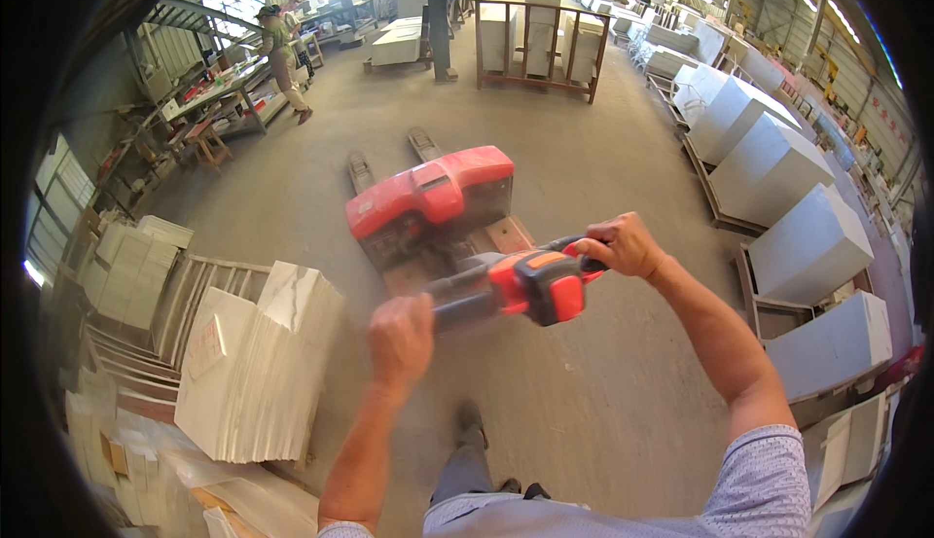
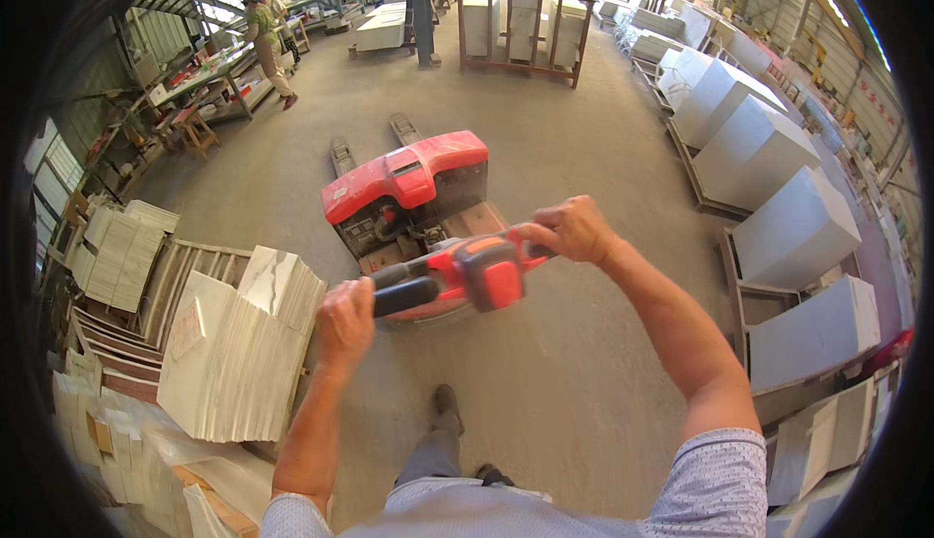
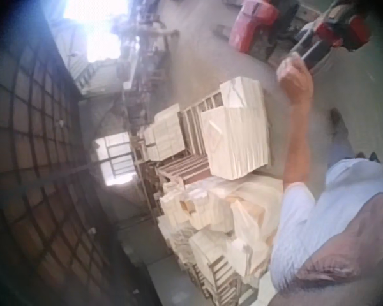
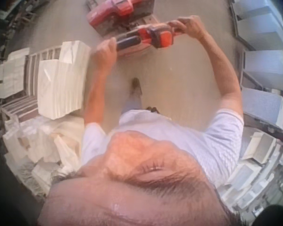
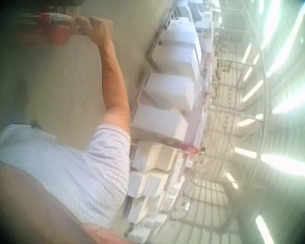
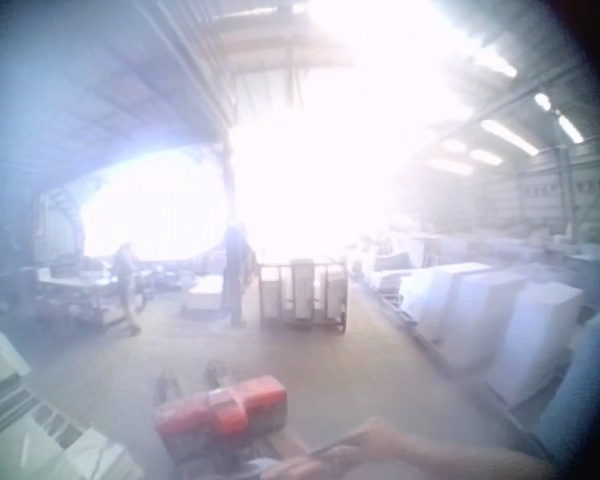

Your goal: The person operates a red electric pallet jack in a warehouse, steering and moving it among stacks of white panels and wooden frames. The person navigates around other workers and equipment, positioning the pallet jack to transport materials.

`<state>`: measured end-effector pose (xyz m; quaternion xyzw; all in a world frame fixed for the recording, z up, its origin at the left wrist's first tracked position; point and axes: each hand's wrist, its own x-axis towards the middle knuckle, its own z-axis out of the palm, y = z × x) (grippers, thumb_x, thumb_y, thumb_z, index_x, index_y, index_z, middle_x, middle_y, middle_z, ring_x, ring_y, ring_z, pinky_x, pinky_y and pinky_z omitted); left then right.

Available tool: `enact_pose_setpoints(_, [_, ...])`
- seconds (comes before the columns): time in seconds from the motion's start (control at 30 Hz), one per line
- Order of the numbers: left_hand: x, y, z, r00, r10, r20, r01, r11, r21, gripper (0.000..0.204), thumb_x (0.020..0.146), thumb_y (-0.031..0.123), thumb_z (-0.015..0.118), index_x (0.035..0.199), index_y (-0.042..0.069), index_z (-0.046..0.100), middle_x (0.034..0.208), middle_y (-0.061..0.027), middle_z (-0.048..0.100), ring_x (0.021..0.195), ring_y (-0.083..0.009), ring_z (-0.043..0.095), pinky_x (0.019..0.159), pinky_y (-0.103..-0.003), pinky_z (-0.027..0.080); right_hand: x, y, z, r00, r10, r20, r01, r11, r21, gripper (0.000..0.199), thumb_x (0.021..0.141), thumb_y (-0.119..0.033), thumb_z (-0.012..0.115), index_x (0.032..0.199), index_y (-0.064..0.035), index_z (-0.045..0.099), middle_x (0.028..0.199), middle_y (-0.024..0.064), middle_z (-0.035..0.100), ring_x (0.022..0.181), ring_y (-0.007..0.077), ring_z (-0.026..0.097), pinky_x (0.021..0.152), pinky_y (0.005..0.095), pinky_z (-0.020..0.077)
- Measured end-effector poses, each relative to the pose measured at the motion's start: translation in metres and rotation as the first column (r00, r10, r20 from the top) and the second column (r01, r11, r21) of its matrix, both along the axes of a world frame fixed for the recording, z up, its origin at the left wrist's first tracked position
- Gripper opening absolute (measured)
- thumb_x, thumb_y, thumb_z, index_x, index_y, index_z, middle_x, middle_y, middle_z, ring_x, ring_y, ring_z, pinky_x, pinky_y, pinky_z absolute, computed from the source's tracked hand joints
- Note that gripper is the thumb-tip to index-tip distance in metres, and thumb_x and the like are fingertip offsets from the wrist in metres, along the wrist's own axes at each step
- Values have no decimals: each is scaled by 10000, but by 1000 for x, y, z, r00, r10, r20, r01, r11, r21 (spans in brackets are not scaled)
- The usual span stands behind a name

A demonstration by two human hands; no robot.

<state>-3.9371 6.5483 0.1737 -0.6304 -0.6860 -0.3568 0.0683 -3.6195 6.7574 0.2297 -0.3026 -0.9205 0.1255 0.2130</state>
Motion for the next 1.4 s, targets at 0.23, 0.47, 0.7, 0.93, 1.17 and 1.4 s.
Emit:
enact_pose_setpoints(0.23, [-11,119,41,925,-307,225,365,884,-294,459,890,481,679,814,29,681,712,-199,661,715,-394,671,672,-466,515,-18,143,21,993,-113,34,114,993,-38,523,890,-581,601,794,-95,767,675,120,680,613,290,633,620,366,506])
enact_pose_setpoints(0.47, [-32,221,58,928,-220,301,287,937,-201,520,851,542,711,750,34,679,645,-168,647,616,-356,656,595,-452,491,-73,283,40,998,-65,20,67,994,-84,544,853,-596,620,836,-75,775,726,146,690,651,287,645,636,370,506])
enact_pose_setpoints(0.7, [-75,300,65,950,-81,302,132,979,-153,500,843,541,723,733,55,683,615,-150,637,576,-340,651,543,-445,475,-145,392,63,997,58,42,-47,970,-238,488,843,-535,679,895,-58,770,726,142,689,633,248,648,624,347,514])
enact_pose_setpoints(0.93, [-96,357,73,932,53,357,15,982,-186,436,824,482,758,779,50,710,672,-147,668,633,-344,675,590,-435,523,-194,481,61,956,294,2,-286,932,-222,503,850,-546,705,871,-45,748,727,134,696,654,258,679,624,335,520])
enact_pose_setpoints(1.17, [-113,410,58,932,114,344,-77,990,-120,425,818,463,766,740,53,686,660,-142,639,588,-339,630,568,-423,499,-248,556,45,891,443,-101,-454,864,-218,533,812,-590,708,790,-58,721,675,96,663,653,228,641,611,335,489])
enact_pose_setpoints(1.4, [-148,449,51,928,179,326,-166,984,-69,419,813,454,771,698,65,668,619,-127,620,566,-326,626,544,-416,487,-303,597,45,885,465,-30,-462,867,-187,495,836,-539,688,828,-45,727,711,121,660,656,276,622,624,365,484])
